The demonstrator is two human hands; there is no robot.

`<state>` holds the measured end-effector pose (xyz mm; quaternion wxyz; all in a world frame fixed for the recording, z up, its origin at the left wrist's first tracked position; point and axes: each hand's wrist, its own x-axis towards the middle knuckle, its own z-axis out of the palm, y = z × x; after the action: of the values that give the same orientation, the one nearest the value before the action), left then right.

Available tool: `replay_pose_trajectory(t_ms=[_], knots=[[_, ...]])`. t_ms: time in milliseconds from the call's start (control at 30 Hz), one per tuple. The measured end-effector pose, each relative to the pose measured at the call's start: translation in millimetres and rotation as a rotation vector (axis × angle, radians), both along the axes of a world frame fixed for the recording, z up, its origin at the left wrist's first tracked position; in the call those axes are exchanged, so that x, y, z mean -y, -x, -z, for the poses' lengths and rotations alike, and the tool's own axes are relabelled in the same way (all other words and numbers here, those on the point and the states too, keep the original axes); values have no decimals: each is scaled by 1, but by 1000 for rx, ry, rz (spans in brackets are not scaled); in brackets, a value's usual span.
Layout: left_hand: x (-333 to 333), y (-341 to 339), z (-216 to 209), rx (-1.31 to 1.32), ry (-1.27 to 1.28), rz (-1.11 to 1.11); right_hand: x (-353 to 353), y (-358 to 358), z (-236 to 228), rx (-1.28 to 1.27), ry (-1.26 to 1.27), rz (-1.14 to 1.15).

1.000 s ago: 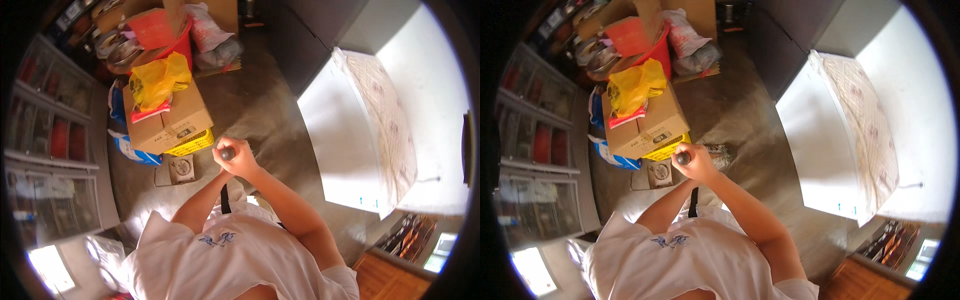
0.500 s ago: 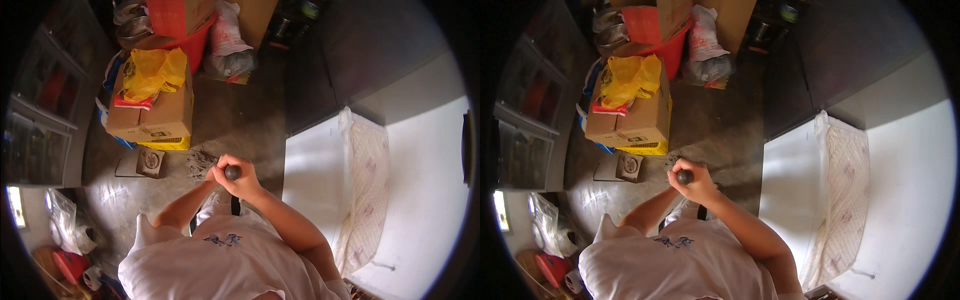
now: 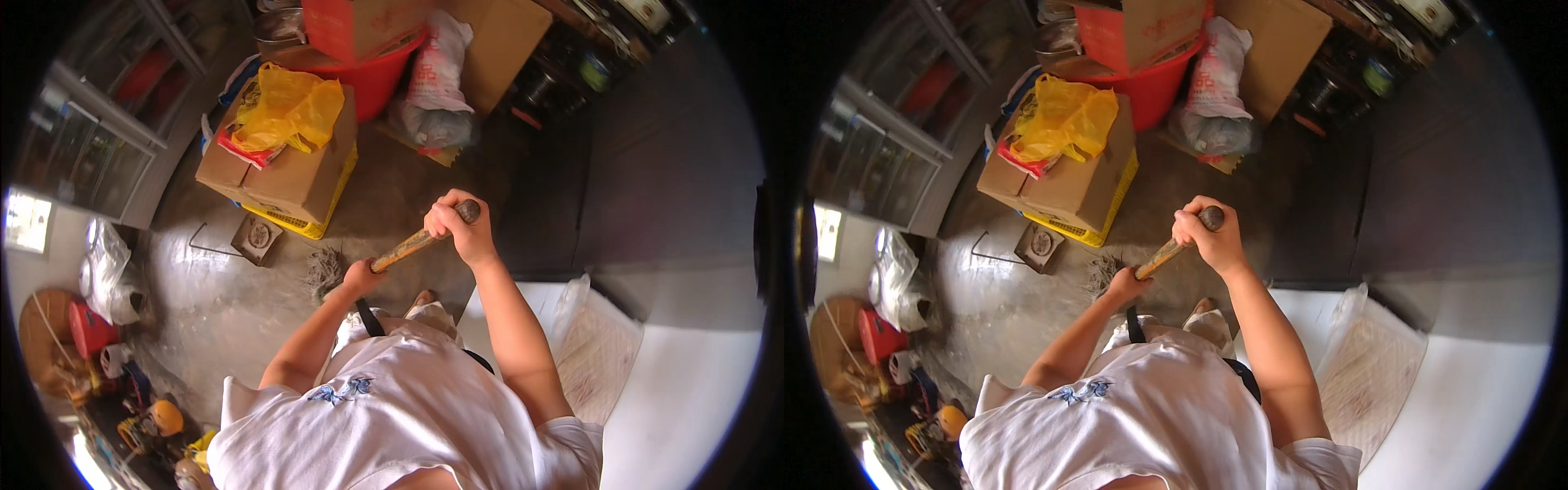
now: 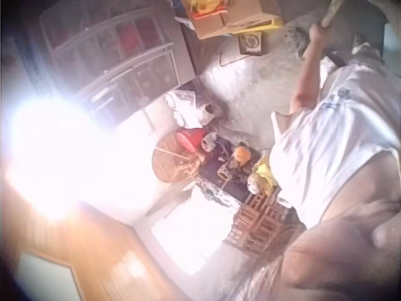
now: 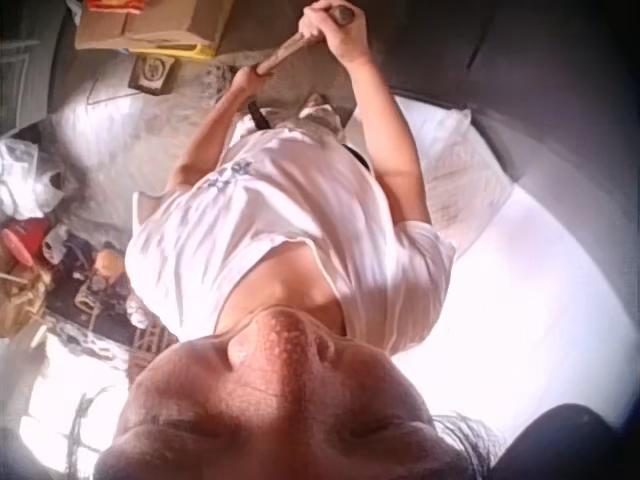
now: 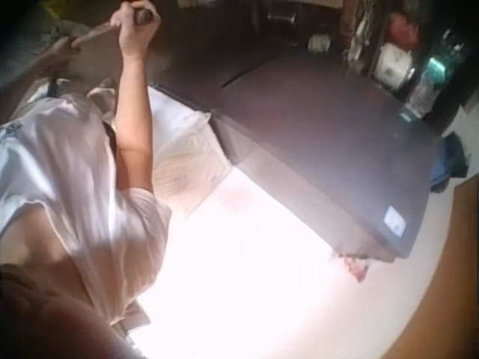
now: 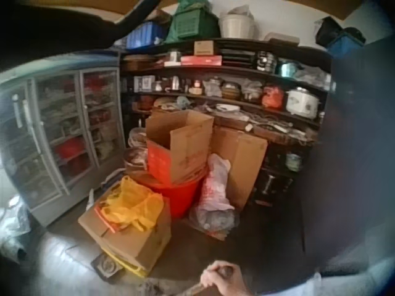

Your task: The person mops a concrete floor using a traditional string mop. They move through a cluttered room, navigating around stacked boxes, chairs, and buckets, and continue into an outdoor patio area.

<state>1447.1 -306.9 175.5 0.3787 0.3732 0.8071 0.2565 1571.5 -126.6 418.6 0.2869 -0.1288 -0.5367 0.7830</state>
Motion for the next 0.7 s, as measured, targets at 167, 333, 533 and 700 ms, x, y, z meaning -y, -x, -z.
replay_pose_trajectory(t_ms=[167, 333, 533, 700], knots=[[-40, 2, 29, -107, 152, -134, -77, 3, 53, 50, 147, -30], [-73, -2, 71, -147, 176, -268, -122, 27, 75, 85, 158, -152], [-206, -1, 93, -48, -28, -524, -228, 57, 62, 173, 1, -164], [-342, 44, 95, -132, -335, -651, -332, 99, 36, 185, -105, -105]])
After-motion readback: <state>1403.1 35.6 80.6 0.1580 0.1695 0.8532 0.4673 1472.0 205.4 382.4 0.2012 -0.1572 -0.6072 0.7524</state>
